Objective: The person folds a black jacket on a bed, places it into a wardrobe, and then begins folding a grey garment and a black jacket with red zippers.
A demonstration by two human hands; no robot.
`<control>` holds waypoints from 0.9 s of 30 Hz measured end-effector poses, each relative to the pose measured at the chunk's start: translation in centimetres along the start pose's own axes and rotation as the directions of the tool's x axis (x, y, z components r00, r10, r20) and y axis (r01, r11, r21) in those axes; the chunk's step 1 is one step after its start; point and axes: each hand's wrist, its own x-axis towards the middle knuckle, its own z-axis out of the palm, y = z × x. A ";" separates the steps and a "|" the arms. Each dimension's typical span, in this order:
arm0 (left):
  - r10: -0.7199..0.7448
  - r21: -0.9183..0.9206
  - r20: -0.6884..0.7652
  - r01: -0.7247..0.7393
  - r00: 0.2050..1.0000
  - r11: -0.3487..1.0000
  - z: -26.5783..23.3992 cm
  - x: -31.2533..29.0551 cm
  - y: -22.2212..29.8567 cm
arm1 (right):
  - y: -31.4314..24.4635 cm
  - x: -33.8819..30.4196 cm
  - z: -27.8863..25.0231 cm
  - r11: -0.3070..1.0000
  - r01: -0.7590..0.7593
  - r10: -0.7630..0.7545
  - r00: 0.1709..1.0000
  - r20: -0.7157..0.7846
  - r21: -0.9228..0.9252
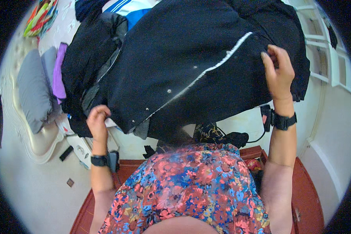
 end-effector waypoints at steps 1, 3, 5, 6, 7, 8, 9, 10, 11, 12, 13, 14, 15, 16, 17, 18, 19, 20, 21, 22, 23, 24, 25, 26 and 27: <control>-0.051 -0.093 0.009 0.051 0.999 0.994 0.0 -2.7 -1.7 | -1.1 -0.4 0.5 0.997 0.072 -0.072 0.996 0.049 0.001; -0.038 -0.149 0.068 0.048 0.997 0.988 2.7 -6.6 -5.9 | -0.5 -2.0 3.0 0.991 0.135 -0.130 0.969 0.209 -0.006; 0.040 -0.017 0.144 -0.038 0.989 0.999 6.6 -9.3 -7.5 | 1.5 -1.9 4.1 0.985 0.155 -0.113 0.915 0.388 -0.077; 0.076 0.101 0.184 -0.096 0.980 0.990 7.8 -10.0 -7.8 | 2.8 -2.0 4.6 0.983 0.168 -0.126 0.910 0.396 -0.073; 0.071 0.095 0.168 -0.088 0.983 0.992 8.5 -10.6 -8.9 | 4.3 -1.9 4.9 0.990 0.128 -0.094 0.918 0.385 -0.064; 0.032 0.265 0.192 -0.083 0.981 0.961 9.2 -11.2 -10.2 | 5.3 -1.6 4.9 0.995 0.088 -0.061 0.925 0.375 -0.054; -0.015 0.429 0.208 -0.077 0.978 0.900 9.7 -11.5 -11.0 | 5.7 -1.1 5.1 0.999 -0.013 0.025 0.911 0.411 -0.033; -0.018 0.419 0.200 -0.069 0.980 0.906 10.5 -11.5 -10.6 | 6.5 -0.9 5.2 0.998 -0.043 0.055 0.911 0.409 -0.041; 0.027 0.545 0.112 -0.084 0.993 0.835 11.5 -11.5 -10.0 | 7.6 -1.0 5.5 0.998 -0.046 0.060 0.914 0.401 -0.046; 0.080 0.655 0.028 -0.079 0.996 0.751 13.1 -11.3 -8.8 | 9.1 -0.8 5.2 0.997 -0.043 0.062 0.916 0.397 -0.057; -0.152 0.638 0.112 0.047 0.982 0.768 13.5 -10.8 -7.5 | 9.6 -0.8 5.3 0.998 -0.029 0.049 0.914 0.403 -0.057; -0.155 0.631 0.103 0.056 0.983 0.774 14.6 -10.6 -7.4 | 10.1 -0.8 5.4 0.996 -0.063 0.081 0.916 0.392 -0.061; -0.134 0.657 0.093 0.040 0.987 0.753 15.8 -10.3 -7.4 | 10.5 -0.7 5.4 0.993 -0.100 0.117 0.919 0.378 -0.065; -0.114 0.686 0.085 0.025 0.990 0.728 16.4 -9.9 -7.5 | 10.8 -0.7 5.6 0.994 -0.092 0.110 0.919 0.378 -0.066; -0.041 0.726 0.018 0.015 0.999 0.688 16.7 -9.4 -7.6 | 11.1 -0.6 5.9 0.986 -0.144 0.167 0.909 0.381 -0.090; -0.044 0.718 0.010 0.023 0.999 0.695 17.3 -9.4 -7.9 | 11.8 -0.3 5.6 0.975 -0.189 0.220 0.895 0.388 -0.117; -0.083 0.680 0.040 0.034 0.996 0.732 17.7 -9.5 -8.5 | 12.5 0.0 5.6 0.975 -0.204 0.222 0.896 0.384 -0.088; -0.120 0.641 0.073 0.046 0.990 0.766 17.8 -9.7 -8.9 | 13.1 0.4 5.3 0.977 -0.192 0.213 0.897 0.387 -0.092; -0.119 0.631 0.077 0.044 0.990 0.775 17.2 -9.9 -8.9 | 13.6 0.5 5.1 0.968 -0.211 0.249 0.881 0.403 -0.137; -0.020 0.530 0.213 -0.098 0.977 0.843 15.3 -10.7 -8.0 | 13.9 0.6 4.9 0.956 -0.236 0.288 0.863 0.414 -0.173; 0.090 0.407 0.328 -0.227 0.940 0.885 13.8 -11.7 -7.6 | 14.1 0.5 4.9 0.957 -0.233 0.284 0.867 0.410 -0.171; 0.089 0.409 0.327 -0.225 0.941 0.884 13.1 -12.8 -7.5 | 13.9 0.6 5.0 0.958 -0.232 0.283 0.866 0.412 -0.169; 0.251 0.308 0.316 -0.350 0.915 0.885 13.2 -13.9 -7.2 | 14.2 0.9 4.8 0.957 -0.235 0.286 0.867 0.409 -0.171; 0.407 0.209 0.288 -0.471 0.867 0.857 13.4 -14.7 -6.8 | 14.6 1.2 4.6 0.956 -0.239 0.290 0.867 0.406 -0.173; 0.406 0.209 0.287 -0.470 0.868 0.858 13.5 -15.1 -5.7 | 15.5 1.3 4.6 0.956 -0.238 0.289 0.866 0.407 -0.173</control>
